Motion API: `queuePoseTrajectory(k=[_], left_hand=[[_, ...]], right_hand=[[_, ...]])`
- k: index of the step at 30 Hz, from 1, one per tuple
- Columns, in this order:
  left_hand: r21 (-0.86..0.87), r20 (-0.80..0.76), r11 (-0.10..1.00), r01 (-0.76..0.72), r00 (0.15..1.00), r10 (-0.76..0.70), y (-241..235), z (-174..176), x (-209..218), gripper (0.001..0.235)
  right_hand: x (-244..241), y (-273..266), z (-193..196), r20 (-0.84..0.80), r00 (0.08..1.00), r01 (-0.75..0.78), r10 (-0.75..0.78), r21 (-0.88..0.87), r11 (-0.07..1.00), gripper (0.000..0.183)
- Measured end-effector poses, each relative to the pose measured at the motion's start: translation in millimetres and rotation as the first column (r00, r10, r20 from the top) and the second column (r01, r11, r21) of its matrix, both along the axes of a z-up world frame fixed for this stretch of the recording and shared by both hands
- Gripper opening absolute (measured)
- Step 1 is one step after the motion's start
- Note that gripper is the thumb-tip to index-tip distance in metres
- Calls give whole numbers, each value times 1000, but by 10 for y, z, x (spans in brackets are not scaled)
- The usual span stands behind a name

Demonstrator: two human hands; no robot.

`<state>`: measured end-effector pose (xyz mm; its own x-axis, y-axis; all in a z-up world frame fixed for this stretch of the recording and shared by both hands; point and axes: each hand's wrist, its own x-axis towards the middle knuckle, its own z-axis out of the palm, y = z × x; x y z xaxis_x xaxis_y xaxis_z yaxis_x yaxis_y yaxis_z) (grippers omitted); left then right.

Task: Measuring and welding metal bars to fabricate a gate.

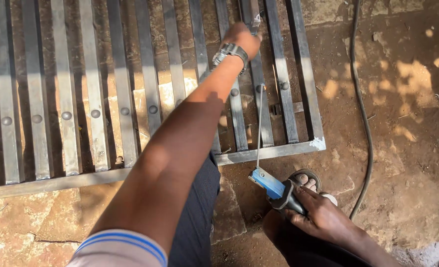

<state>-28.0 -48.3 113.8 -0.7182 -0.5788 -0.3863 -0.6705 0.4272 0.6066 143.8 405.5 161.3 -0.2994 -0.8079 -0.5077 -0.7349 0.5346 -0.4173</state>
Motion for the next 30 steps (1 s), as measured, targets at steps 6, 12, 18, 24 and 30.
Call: queuePoseTrajectory(k=[6,12,18,24,30], left_hand=[[126,-483,988,-91,864,141,-145,501,537,35],[440,-447,884,-155,817,365,-240,571,623,31],[281,-497,947,-158,820,284,-262,512,603,31],[264,-436,954,-143,864,251,-329,477,592,32],[215,-449,964,-154,861,238,-286,517,587,32]], right_hand=[[-11,-64,-84,98,995,38,-28,-96,995,74],[-33,-69,-232,102,991,83,-85,27,996,56],[-5,-289,-16,121,983,148,-141,-51,988,62],[24,-504,328,165,972,190,-167,-132,973,69],[18,-429,218,178,966,208,-186,-113,972,69]])
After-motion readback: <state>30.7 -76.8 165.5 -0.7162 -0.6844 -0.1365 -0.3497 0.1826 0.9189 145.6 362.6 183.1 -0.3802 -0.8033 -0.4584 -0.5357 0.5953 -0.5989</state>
